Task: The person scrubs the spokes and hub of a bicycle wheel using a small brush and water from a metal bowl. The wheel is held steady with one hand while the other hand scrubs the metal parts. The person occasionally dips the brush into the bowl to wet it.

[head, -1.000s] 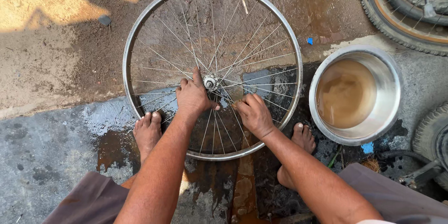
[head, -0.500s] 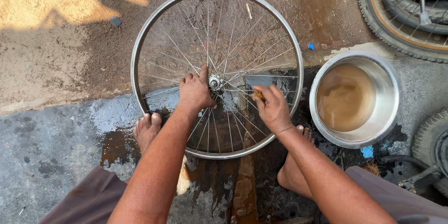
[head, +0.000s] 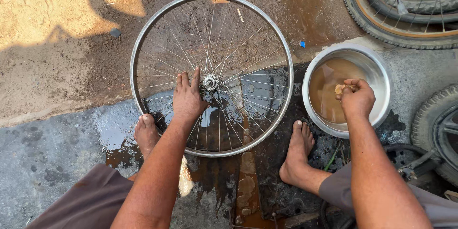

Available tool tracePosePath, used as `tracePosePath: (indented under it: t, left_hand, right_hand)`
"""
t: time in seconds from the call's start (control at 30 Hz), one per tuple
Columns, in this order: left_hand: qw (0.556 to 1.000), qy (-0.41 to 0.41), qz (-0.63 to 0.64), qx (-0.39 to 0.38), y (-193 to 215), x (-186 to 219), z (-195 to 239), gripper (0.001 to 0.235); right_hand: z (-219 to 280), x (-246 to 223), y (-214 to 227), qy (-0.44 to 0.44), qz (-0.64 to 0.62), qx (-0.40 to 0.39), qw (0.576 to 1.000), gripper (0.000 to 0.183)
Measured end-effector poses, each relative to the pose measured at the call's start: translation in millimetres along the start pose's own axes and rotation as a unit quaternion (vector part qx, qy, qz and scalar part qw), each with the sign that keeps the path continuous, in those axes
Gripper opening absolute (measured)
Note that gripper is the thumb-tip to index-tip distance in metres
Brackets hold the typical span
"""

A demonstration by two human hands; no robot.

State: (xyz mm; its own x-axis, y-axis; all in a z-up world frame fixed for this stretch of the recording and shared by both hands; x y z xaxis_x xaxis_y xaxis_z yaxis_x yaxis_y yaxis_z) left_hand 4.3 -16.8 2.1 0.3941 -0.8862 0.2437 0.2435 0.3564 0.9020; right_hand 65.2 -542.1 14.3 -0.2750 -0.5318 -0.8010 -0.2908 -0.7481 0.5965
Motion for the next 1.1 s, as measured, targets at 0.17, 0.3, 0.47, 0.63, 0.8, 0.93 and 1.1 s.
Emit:
tracePosePath:
  t: [0.17, 0.3, 0.47, 0.63, 0.8, 0.93, 1.1]
  left_hand:
    - [0.999, 0.021, -0.030, 0.002, -7, 11, 10, 0.113]
    - [0.998, 0.036, -0.029, -0.030, 1, 17, 8, 0.113]
    - [0.997, 0.048, -0.023, -0.054, 13, 17, 9, 0.118]
    - [0.999, 0.022, 0.043, -0.014, 24, 15, -8, 0.135]
    - [0.998, -0.004, -0.028, -0.062, 11, 22, -16, 0.134]
    - [0.997, 0.010, -0.046, -0.066, 5, 23, -21, 0.132]
    - [0.993, 0.001, -0.089, -0.073, 6, 27, -25, 0.134]
  right_hand:
    - [25, -49, -33, 0.126, -0.025, -0.084, 0.988, 0.018]
    - [51, -77, -76, 0.135, -0.050, -0.200, 0.969, 0.027]
    - [79, -91, -117, 0.134, -0.118, -0.267, 0.947, 0.035]
    - [96, -106, -124, 0.105, -0.005, -0.247, 0.963, 0.017]
    - [92, -141, -127, 0.298, 0.194, -0.228, 0.906, 0.037]
    - [92, -148, -140, 0.420, 0.280, -0.257, 0.824, 0.009]
    - [104, -136, -166, 0.493, 0.351, -0.354, 0.713, 0.011]
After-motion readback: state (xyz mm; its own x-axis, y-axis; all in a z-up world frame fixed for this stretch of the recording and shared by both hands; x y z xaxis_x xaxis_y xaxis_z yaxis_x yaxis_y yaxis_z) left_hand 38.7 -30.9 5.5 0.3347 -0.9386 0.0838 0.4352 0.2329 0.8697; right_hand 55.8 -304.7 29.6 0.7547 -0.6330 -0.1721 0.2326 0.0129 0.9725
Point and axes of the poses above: each hand's wrist, its own z-axis away from the middle knuckle, its own y-axis out of the back of the hand, x = y × z, the point moved 4 cm from there along -z, towards the middle knuckle, and after that the axes turned 12 degrees about y, right-handed, at the moved point
